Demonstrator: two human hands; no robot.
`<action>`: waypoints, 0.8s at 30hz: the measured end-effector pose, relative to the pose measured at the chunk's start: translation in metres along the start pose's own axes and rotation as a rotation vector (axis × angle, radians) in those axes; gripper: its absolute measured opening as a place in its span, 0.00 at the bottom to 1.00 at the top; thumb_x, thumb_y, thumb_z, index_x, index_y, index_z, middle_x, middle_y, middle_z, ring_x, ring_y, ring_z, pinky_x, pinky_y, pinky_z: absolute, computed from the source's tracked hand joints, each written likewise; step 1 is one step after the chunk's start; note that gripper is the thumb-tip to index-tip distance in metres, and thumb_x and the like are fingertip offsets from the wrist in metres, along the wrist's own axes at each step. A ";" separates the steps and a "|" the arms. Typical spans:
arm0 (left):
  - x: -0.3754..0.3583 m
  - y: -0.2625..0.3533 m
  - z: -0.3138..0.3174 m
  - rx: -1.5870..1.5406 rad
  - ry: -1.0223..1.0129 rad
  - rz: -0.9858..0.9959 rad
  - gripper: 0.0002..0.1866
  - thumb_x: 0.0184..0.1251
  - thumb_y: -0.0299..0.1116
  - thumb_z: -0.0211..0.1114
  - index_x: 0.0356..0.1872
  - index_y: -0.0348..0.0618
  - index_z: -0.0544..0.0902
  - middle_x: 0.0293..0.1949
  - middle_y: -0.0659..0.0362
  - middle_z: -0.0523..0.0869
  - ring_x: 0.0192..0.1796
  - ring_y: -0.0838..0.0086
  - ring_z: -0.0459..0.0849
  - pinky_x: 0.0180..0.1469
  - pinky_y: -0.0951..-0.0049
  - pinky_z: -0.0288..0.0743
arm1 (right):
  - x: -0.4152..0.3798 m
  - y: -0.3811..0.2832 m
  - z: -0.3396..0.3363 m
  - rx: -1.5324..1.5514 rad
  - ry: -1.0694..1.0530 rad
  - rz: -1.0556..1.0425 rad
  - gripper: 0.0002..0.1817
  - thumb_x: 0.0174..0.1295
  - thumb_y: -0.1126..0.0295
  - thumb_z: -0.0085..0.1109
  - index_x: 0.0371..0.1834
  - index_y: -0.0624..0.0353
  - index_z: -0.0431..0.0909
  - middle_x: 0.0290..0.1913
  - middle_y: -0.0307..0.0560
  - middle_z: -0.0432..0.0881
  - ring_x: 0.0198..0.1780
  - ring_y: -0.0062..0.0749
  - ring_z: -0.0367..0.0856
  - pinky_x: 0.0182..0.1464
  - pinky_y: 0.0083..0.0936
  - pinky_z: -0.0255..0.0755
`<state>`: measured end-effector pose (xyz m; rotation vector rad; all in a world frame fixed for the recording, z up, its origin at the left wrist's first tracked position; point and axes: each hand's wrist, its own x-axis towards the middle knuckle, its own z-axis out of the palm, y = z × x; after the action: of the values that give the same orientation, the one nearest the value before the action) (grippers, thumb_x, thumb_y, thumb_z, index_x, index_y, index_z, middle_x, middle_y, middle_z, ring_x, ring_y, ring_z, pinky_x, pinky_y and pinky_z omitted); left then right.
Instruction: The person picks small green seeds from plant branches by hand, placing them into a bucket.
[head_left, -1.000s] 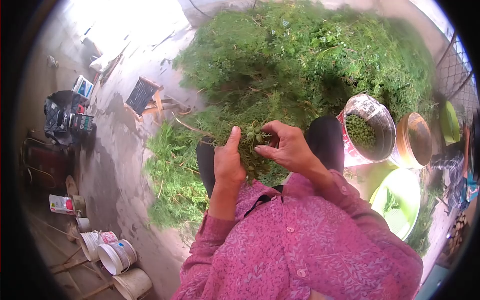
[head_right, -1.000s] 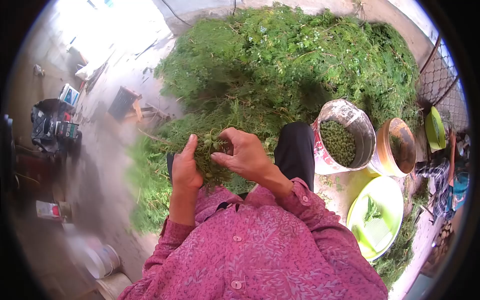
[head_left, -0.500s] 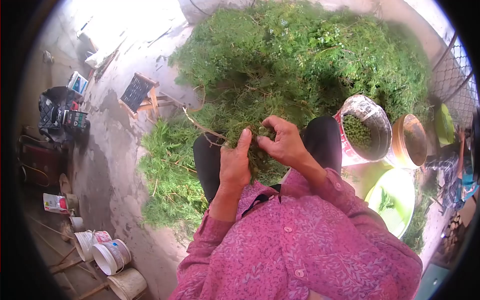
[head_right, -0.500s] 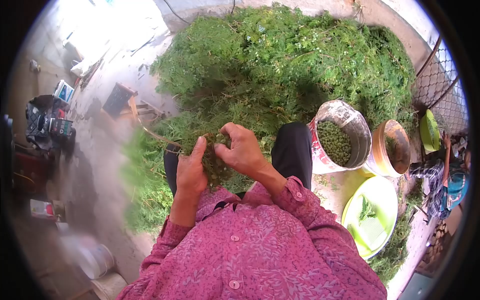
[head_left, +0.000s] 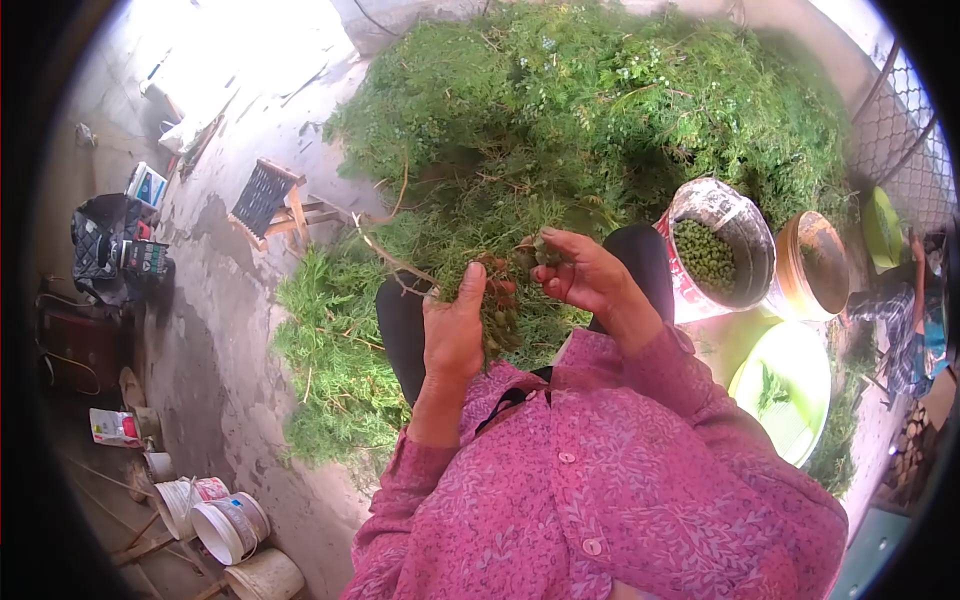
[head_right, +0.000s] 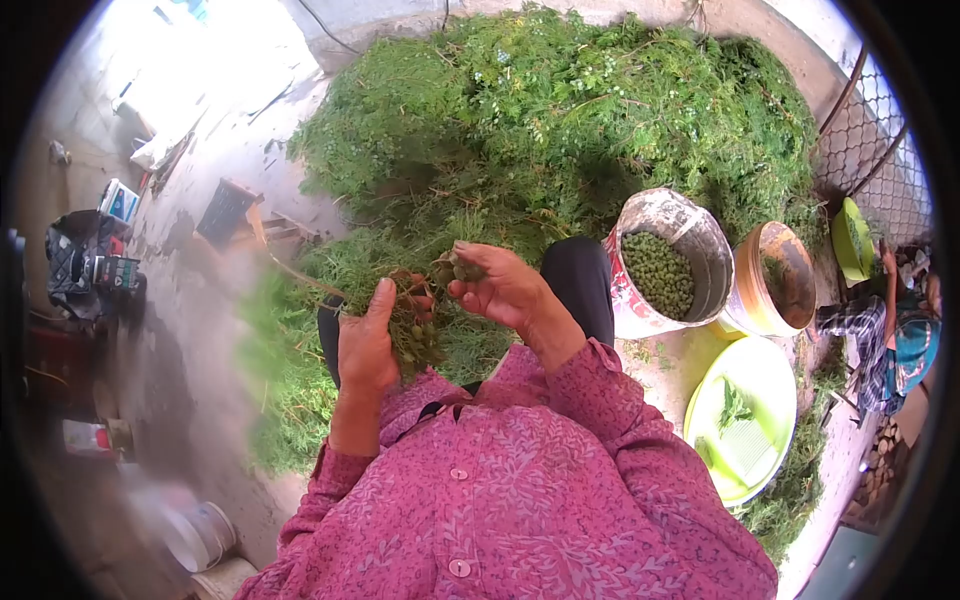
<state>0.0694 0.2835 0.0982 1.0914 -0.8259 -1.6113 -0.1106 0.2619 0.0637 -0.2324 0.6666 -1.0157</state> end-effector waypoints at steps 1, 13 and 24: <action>0.001 -0.002 -0.001 0.014 0.002 0.008 0.16 0.69 0.37 0.53 0.43 0.32 0.77 0.31 0.53 0.83 0.31 0.71 0.83 0.33 0.73 0.80 | -0.002 0.000 0.003 0.002 0.000 -0.001 0.08 0.62 0.69 0.51 0.42 0.59 0.72 0.32 0.41 0.76 0.29 0.27 0.76 0.25 0.18 0.70; 0.007 0.014 -0.004 0.028 0.103 0.066 0.10 0.66 0.32 0.55 0.39 0.33 0.77 0.32 0.54 0.83 0.28 0.70 0.83 0.28 0.73 0.79 | 0.005 0.007 -0.015 -0.233 -0.048 -0.026 0.04 0.59 0.72 0.55 0.34 0.59 0.75 0.25 0.38 0.75 0.21 0.18 0.71 0.20 0.15 0.64; 0.022 0.070 -0.048 -0.044 0.315 0.279 0.18 0.69 0.42 0.49 0.46 0.35 0.75 0.34 0.50 0.83 0.31 0.64 0.82 0.35 0.66 0.78 | -0.044 -0.009 -0.037 -0.404 0.140 -0.092 0.10 0.60 0.72 0.51 0.41 0.67 0.76 0.23 0.38 0.75 0.19 0.14 0.69 0.17 0.10 0.60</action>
<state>0.1362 0.2418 0.1370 1.1096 -0.6938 -1.1836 -0.1554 0.2989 0.0573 -0.5526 0.9956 -0.9841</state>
